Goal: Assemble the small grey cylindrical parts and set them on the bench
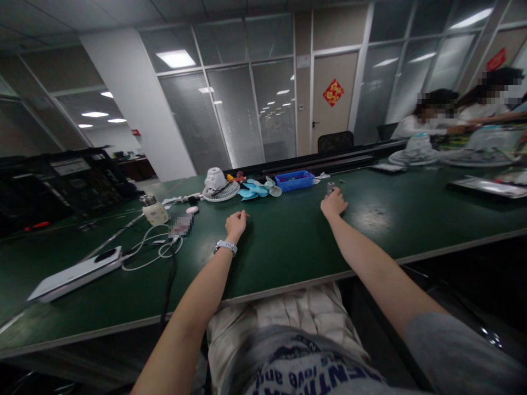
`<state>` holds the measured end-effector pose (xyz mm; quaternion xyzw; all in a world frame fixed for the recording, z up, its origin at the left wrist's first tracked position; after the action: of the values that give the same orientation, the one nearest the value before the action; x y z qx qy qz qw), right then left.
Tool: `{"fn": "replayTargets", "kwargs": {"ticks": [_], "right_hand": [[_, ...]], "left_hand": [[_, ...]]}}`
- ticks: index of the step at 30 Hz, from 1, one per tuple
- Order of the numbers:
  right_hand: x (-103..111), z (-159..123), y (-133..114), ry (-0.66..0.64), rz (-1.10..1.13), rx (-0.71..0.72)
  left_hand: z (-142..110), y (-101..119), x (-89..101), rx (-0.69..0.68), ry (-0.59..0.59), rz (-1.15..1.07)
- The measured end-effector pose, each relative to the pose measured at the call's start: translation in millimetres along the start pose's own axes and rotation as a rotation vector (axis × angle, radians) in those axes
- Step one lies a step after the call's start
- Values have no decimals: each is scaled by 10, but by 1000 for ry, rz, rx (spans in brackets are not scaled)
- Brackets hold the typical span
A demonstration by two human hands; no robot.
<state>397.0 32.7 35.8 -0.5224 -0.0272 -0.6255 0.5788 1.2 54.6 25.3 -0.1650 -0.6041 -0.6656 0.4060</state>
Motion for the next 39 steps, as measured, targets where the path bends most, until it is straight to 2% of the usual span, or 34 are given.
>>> {"fn": "replayTargets", "kwargs": {"ticks": [4,11,13,15,18,20,23,26,28,31,39], "right_hand": [[67,49,170,123,-35,-108],[60,71,226,170,-24,-166],[104,71,180,196,9,-111],[144,57,20,194,66,53],[129,-104,-442,117,203,417],[39,-327,-793,16,315,592],[-202,-765,-1268,-226,492,721],[-378,-1194,-1600,-422,637,814],[-431,-1386,-1705,-502,685,848],[-456,-1505,-1729,-564,694,851],[-405,-1521,-1697,-544,645,889]], "left_hand": [[19,-14,-19,1,-9,-8],[22,-15,-25,-7,-3,4],[27,-19,-28,-5,-5,-6],[31,-19,-23,-4,0,-27],[9,14,9,-11,21,-96],[-38,76,45,-40,33,-183],[-147,222,91,-138,45,-295],[-255,363,116,-254,91,-301],[-302,433,101,-326,94,-274],[-324,474,73,-365,92,-216],[-315,495,136,-278,139,-196]]}}
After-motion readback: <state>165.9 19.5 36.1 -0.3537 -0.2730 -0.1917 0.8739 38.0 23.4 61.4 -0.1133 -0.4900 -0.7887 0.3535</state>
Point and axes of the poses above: each hand's wrist, its own z-axis towards the middle knuckle, its own x-axis out of the back of the hand, y = z × x, the point moved 6 cm from there along z, towards the middle knuckle, and after that the axes turned 8 degrees about x, right-handed, at the moved point
